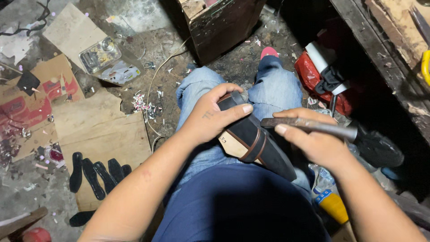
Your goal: The person sits on the floor of a shoe workshop holding a shoe with a black rubber sole on their lap. They press and flex the sole and upper by hand, then use a wooden-handled tool to rub and press along the edge where the sole meets the upper, turning the shoe to work around it.
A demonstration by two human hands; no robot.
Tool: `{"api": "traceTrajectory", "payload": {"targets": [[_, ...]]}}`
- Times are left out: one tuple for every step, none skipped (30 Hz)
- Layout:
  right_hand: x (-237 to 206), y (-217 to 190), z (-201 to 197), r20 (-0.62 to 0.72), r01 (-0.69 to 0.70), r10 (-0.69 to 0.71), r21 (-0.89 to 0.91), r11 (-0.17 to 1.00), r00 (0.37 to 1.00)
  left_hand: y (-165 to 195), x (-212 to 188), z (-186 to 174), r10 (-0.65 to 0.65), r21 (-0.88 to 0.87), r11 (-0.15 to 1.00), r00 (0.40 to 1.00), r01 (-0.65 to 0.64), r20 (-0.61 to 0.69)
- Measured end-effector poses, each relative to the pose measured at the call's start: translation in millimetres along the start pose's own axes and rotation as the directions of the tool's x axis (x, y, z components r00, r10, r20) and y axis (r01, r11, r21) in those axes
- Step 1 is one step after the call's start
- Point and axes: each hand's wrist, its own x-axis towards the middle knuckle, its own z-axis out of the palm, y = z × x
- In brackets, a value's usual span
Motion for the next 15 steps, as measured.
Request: {"api": "traceTrajectory", "payload": {"targets": [[2, 2, -4, 0.036, -0.163, 0.161, 0.046, 0.986, 0.986, 1, 0, 3, 0.009, 0.014, 1.000, 1.000, -0.009, -0.017], [5, 5, -8, 0.088, -0.219, 0.209, 0.131, 0.967, 0.974, 2, -1, 5, 0.053, 0.050, 0.997, 0.998, -0.052, -0.020], [8, 8, -12, 0.144, -0.273, 0.247, 0.211, 0.939, 0.958, 3, -1, 7, 0.099, 0.086, 0.992, 0.995, -0.097, -0.023], [12, 11, -15, 0.204, -0.328, 0.277, 0.287, 0.900, 0.939, 5, -2, 8, 0.145, 0.124, 0.982, 0.989, -0.140, -0.026], [16, 14, -17, 0.224, -0.356, 0.295, 0.325, 0.876, 0.929, 7, -3, 9, 0.146, 0.123, 0.982, 0.989, -0.142, -0.025], [19, 17, -19, 0.244, -0.384, 0.311, 0.363, 0.849, 0.918, 9, -3, 10, 0.147, 0.122, 0.982, 0.989, -0.144, -0.022], [20, 20, -20, 0.263, -0.408, 0.324, 0.400, 0.821, 0.909, 10, -3, 10, 0.152, 0.123, 0.981, 0.988, -0.149, -0.020], [22, 23, -20, 0.271, -0.414, 0.323, 0.428, 0.803, 0.907, 12, -2, 10, 0.148, 0.127, 0.981, 0.989, -0.144, -0.022], [22, 25, -20, 0.282, -0.424, 0.325, 0.456, 0.783, 0.903, 13, -2, 10, 0.140, 0.131, 0.982, 0.990, -0.136, -0.025], [22, 26, -20, 0.293, -0.433, 0.326, 0.482, 0.761, 0.899, 14, -1, 10, 0.132, 0.134, 0.983, 0.991, -0.127, -0.028], [23, 27, -19, 0.304, -0.424, 0.306, 0.496, 0.758, 0.902, 15, 0, 11, 0.144, 0.142, 0.980, 0.989, -0.138, -0.030], [23, 26, -19, 0.316, -0.415, 0.284, 0.511, 0.753, 0.905, 15, 1, 11, 0.155, 0.150, 0.977, 0.987, -0.149, -0.031], [23, 26, -19, 0.328, -0.407, 0.264, 0.525, 0.747, 0.907, 17, 2, 11, 0.165, 0.157, 0.975, 0.986, -0.158, -0.033], [24, 23, -19, 0.325, -0.395, 0.261, 0.473, 0.788, 0.909, 18, 2, 12, 0.131, 0.155, 0.980, 0.990, -0.123, -0.045], [26, 20, -20, 0.322, -0.381, 0.258, 0.420, 0.823, 0.911, 20, 2, 13, 0.097, 0.153, 0.984, 0.994, -0.087, -0.057]]}}
